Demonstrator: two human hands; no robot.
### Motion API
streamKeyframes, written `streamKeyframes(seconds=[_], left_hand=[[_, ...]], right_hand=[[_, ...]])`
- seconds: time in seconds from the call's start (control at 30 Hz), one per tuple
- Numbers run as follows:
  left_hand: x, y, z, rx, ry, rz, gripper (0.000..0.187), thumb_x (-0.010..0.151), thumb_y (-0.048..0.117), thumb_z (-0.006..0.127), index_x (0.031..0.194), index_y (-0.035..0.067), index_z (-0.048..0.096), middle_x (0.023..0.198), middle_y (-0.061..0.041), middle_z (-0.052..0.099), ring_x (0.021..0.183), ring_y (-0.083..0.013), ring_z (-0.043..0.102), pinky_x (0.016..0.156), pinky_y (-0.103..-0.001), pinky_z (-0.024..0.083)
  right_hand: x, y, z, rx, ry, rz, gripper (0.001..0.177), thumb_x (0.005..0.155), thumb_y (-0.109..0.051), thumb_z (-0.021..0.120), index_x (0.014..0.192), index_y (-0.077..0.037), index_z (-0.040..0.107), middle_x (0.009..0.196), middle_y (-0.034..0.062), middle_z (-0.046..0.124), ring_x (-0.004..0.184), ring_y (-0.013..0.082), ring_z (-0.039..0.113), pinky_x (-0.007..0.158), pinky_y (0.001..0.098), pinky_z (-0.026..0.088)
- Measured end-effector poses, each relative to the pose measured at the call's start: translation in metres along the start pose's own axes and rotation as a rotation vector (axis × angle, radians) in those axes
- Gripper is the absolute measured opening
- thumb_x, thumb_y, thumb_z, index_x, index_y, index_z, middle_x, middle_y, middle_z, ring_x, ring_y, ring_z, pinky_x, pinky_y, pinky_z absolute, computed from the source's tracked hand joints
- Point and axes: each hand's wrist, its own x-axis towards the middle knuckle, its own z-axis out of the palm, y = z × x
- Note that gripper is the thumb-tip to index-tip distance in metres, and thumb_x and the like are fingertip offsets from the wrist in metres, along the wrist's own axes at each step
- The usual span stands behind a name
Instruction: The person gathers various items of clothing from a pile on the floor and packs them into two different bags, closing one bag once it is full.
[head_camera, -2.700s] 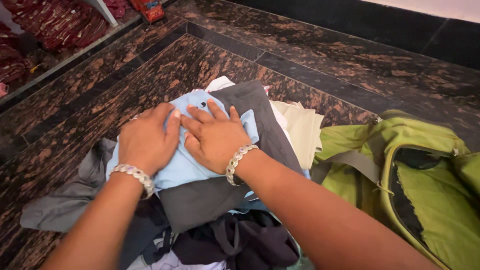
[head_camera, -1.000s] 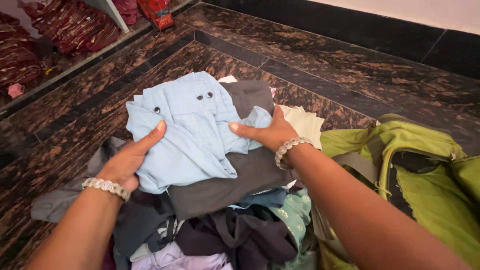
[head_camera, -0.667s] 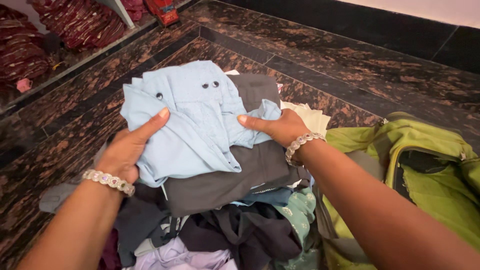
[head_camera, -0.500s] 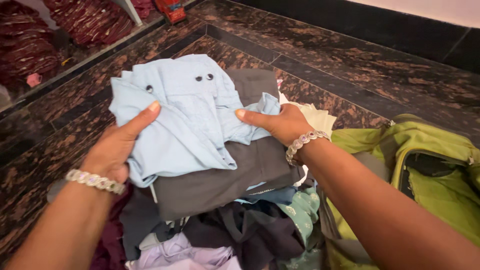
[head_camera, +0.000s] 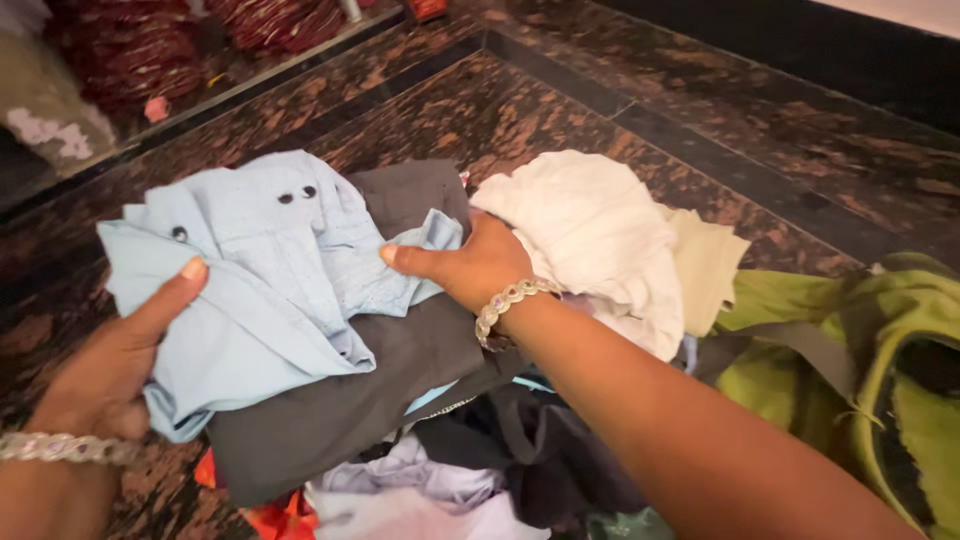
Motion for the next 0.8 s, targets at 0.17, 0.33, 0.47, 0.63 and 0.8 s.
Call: streamKeyframes(seconds=[0.17,0.33,0.47,0.63,0.8], left_hand=[[0.012,-0.028,-0.011,-0.024,-0.013,0.009,0.081,0.08,0.044,0.075,0.149,0.007,0.053,0.136,-0.012,0.07,0.117,-0.025,0.068,0.1,-0.04,0.053],[0.018,-0.032,-0.018,-0.037,-0.03,0.003,0.083,0.078,0.044,0.076,0.147,0.005,0.054,0.136,-0.012,0.07,0.119,-0.0262,0.068,0.1,-0.041,0.052],[0.019,-0.038,-0.026,-0.061,-0.035,-0.057,0.082,0.079,0.046,0.075,0.145,0.002,0.053,0.134,-0.013,0.071,0.117,-0.0257,0.069,0.1,-0.041,0.053],[0.015,-0.058,-0.028,0.033,0.081,-0.2,0.085,0.08,0.05,0.072,0.145,-0.001,0.053,0.132,-0.02,0.071,0.118,-0.0322,0.069,0.099,-0.045,0.054],[0.019,-0.078,-0.027,0.115,0.032,-0.059,0.088,0.079,0.049,0.072,0.149,0.001,0.05,0.139,-0.018,0.068,0.124,-0.0308,0.064,0.099,-0.044,0.051]], right_hand=[[0.01,0.017,0.018,-0.353,0.156,0.089,0.109,0.051,-0.062,0.09,0.126,0.011,0.058,0.117,0.0227,0.072,0.109,0.0287,0.073,0.092,0.0377,0.056],[0.013,0.015,0.021,-0.425,0.137,0.12,0.105,0.052,-0.064,0.088,0.122,0.01,0.061,0.115,0.0234,0.073,0.108,0.0296,0.073,0.092,0.0393,0.056],[0.019,0.022,0.029,-0.616,0.112,0.068,0.105,0.058,-0.073,0.083,0.119,0.01,0.063,0.114,0.0271,0.07,0.109,0.0358,0.07,0.094,0.0434,0.054],[0.016,0.037,0.043,-0.681,0.017,0.037,0.114,0.066,-0.075,0.077,0.134,0.011,0.047,0.129,0.032,0.059,0.117,0.043,0.063,0.098,0.0463,0.052],[-0.002,0.029,0.056,-0.858,0.038,-0.085,0.123,0.071,-0.063,0.076,0.161,0.0,0.021,0.144,0.0265,0.044,0.133,0.0428,0.046,0.107,0.0529,0.041]])
